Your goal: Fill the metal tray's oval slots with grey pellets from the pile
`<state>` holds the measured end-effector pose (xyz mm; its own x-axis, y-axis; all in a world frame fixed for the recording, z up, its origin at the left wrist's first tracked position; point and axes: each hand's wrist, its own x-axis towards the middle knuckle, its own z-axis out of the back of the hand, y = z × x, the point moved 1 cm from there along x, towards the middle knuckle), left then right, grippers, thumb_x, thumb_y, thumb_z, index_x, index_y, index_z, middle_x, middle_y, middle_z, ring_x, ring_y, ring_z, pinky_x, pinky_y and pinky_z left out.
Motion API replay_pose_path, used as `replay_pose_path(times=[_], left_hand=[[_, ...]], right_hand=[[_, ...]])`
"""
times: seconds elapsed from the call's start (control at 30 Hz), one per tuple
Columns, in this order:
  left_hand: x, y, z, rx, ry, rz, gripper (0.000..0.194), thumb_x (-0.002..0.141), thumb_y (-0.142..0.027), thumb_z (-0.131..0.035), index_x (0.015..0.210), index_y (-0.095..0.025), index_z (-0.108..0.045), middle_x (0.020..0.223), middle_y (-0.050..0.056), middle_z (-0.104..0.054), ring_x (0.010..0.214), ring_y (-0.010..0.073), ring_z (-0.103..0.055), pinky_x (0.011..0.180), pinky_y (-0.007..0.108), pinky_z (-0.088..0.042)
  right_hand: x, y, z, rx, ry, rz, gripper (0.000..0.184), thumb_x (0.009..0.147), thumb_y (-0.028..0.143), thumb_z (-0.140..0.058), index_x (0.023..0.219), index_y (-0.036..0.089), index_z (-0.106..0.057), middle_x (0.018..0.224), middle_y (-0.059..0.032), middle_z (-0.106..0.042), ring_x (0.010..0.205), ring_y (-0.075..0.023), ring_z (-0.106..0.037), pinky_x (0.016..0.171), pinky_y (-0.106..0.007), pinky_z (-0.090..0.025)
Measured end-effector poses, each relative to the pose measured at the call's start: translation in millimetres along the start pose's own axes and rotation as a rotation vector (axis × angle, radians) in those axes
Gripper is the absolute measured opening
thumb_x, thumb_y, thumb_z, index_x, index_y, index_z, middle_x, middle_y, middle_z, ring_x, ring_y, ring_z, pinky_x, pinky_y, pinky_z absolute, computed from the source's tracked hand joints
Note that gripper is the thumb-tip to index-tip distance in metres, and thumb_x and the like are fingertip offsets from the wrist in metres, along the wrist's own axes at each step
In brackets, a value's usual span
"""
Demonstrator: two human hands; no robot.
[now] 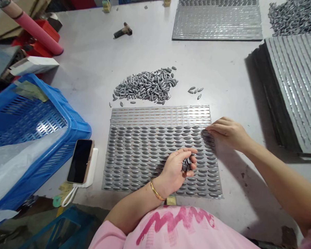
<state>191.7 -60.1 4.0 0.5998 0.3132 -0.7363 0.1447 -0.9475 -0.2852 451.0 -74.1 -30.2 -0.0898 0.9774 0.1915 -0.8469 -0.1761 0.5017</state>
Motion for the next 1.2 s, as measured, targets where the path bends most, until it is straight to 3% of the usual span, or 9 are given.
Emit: replay_pose_path(times=[0.27,0.43,0.63,0.8,0.9,1.0,1.1,1.2], left_hand=[[1.7,0.2,0.7,-0.016,-0.016,-0.003,0.025,0.076,-0.020,-0.061,0.100,-0.016,-0.066,0.075,0.003,-0.058,0.058,0.0093,-0.053,0.043,0.018,-0.028],[0.0,-0.1,-2.9,0.002,-0.025,-0.003,0.019,0.074,-0.023,-0.069,0.088,-0.020,-0.056,0.072,0.001,-0.060,0.057,0.0092,-0.053,0.044,0.018,-0.027],[-1.3,-4.8,-4.9,0.039,-0.031,-0.082,0.026,0.070,-0.030,-0.079,0.088,-0.015,-0.067,0.070,-0.001,-0.054,0.059,0.0073,-0.050,0.046,0.018,-0.027],[0.6,-7.1,-4.1,0.056,-0.043,-0.118,0.030,0.070,-0.026,-0.079,0.096,-0.014,-0.070,0.077,0.002,-0.059,0.062,0.0075,-0.051,0.047,0.019,-0.029],[2.0,-6.0,-4.8,0.076,-0.044,-0.138,0.027,0.070,-0.026,-0.079,0.092,-0.015,-0.067,0.078,0.002,-0.060,0.061,0.0071,-0.052,0.047,0.018,-0.029],[3.5,-3.5,-7.3,0.105,-0.006,-0.139,0.023,0.072,-0.026,-0.078,0.086,-0.015,-0.063,0.075,0.001,-0.059,0.059,0.0067,-0.051,0.044,0.017,-0.028],[4.5,-2.4,-9.8,0.105,0.002,-0.114,0.022,0.075,-0.026,-0.075,0.090,-0.015,-0.063,0.076,0.001,-0.060,0.057,0.0069,-0.052,0.043,0.017,-0.029],[4.5,-4.4,-10.2,0.028,-0.039,-0.104,0.022,0.082,-0.024,-0.062,0.101,-0.015,-0.063,0.084,0.006,-0.067,0.061,0.0126,-0.062,0.045,0.020,-0.040]], right_hand=[[-3.2,1.3,-2.6,-0.121,0.005,0.032,0.025,0.098,0.032,-0.053,0.090,0.024,-0.075,0.085,-0.0072,-0.073,0.085,-0.0232,-0.062,0.066,-0.035,-0.050],[0.1,0.6,1.5,-0.177,0.059,0.070,0.026,0.098,0.033,-0.051,0.088,0.027,-0.074,0.091,-0.0069,-0.074,0.090,-0.0240,-0.062,0.062,-0.034,-0.048],[5.5,-1.2,8.4,-0.124,0.130,0.085,0.025,0.098,0.030,-0.050,0.093,0.027,-0.074,0.095,-0.0066,-0.074,0.092,-0.0245,-0.066,0.065,-0.036,-0.051],[-2.6,38.8,11.2,0.193,-0.023,0.029,0.015,0.094,0.025,-0.060,0.105,0.026,-0.071,0.094,-0.0066,-0.074,0.082,-0.0201,-0.068,0.068,-0.034,-0.056],[-13.2,74.1,6.4,0.366,0.003,0.103,0.026,0.091,0.015,-0.064,0.114,0.025,-0.068,0.099,-0.0068,-0.073,0.088,-0.0188,-0.069,0.072,-0.031,-0.058],[-21.2,94.0,1.9,0.368,-0.027,0.178,0.031,0.090,0.007,-0.060,0.115,0.024,-0.068,0.098,-0.0080,-0.072,0.089,-0.0188,-0.069,0.074,-0.032,-0.057],[-22.1,87.0,1.2,0.362,-0.037,0.167,0.030,0.090,0.007,-0.059,0.111,0.024,-0.070,0.096,-0.0077,-0.072,0.085,-0.0179,-0.069,0.070,-0.030,-0.057],[-15.6,56.7,2.8,0.325,-0.107,0.090,0.022,0.091,0.013,-0.062,0.104,0.026,-0.073,0.095,-0.0062,-0.073,0.083,-0.0182,-0.070,0.070,-0.030,-0.058]])
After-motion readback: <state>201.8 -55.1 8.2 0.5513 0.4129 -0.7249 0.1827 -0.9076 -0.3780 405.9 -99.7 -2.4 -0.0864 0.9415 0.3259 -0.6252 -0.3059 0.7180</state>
